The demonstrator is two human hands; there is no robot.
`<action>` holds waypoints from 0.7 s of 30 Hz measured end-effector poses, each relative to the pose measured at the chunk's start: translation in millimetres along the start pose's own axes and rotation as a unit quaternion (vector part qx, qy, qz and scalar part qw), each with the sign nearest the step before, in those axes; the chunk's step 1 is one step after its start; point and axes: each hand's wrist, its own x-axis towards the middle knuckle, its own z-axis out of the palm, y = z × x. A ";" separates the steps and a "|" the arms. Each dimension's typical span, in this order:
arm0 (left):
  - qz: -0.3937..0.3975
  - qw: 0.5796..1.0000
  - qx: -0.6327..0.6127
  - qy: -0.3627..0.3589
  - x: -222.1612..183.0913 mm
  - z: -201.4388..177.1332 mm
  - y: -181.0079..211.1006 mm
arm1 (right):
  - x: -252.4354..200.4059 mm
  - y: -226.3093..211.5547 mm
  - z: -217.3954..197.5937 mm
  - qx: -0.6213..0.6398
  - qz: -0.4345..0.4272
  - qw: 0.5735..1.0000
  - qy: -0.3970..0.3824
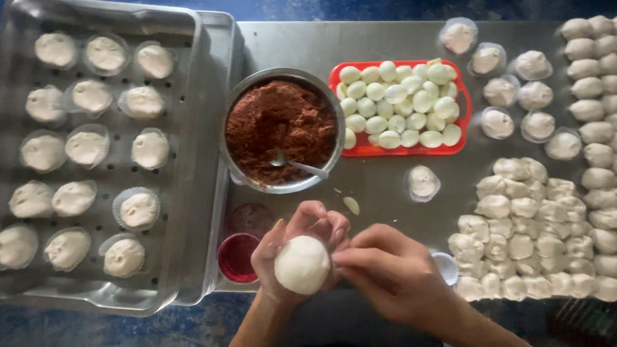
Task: The person flattens pieces of dough by hand, uses a spoon to portion meat filling into the center, adds a piece of hard-boiled egg, and folds the dough to seal the filling inside before placing the finished buns into paper liners on a tray.
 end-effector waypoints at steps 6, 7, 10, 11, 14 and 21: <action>0.022 0.996 0.074 0.040 -2.3 0.4 -2.5 | 13.4 -7.4 1.2 -0.047 -0.020 0.998 -0.034; 0.025 0.995 0.081 0.044 -2.6 -0.4 -2.4 | 13.9 -7.6 1.1 -0.060 -0.027 0.997 -0.038; 0.025 0.994 0.096 0.042 -3.6 -1.4 -1.8 | 15.2 -5.9 -0.7 -0.086 -0.063 0.993 -0.054; 0.023 0.994 0.101 0.039 -3.6 -1.0 -1.4 | 16.1 -5.1 -1.4 -0.096 -0.070 0.991 -0.060; 0.018 0.989 0.133 0.055 -3.5 0.9 0.1 | 18.8 -2.8 -1.7 -0.121 -0.089 0.986 -0.073; 0.005 0.987 0.147 0.060 -4.2 -0.7 0.6 | 21.0 3.5 3.6 -0.132 -0.100 0.983 -0.078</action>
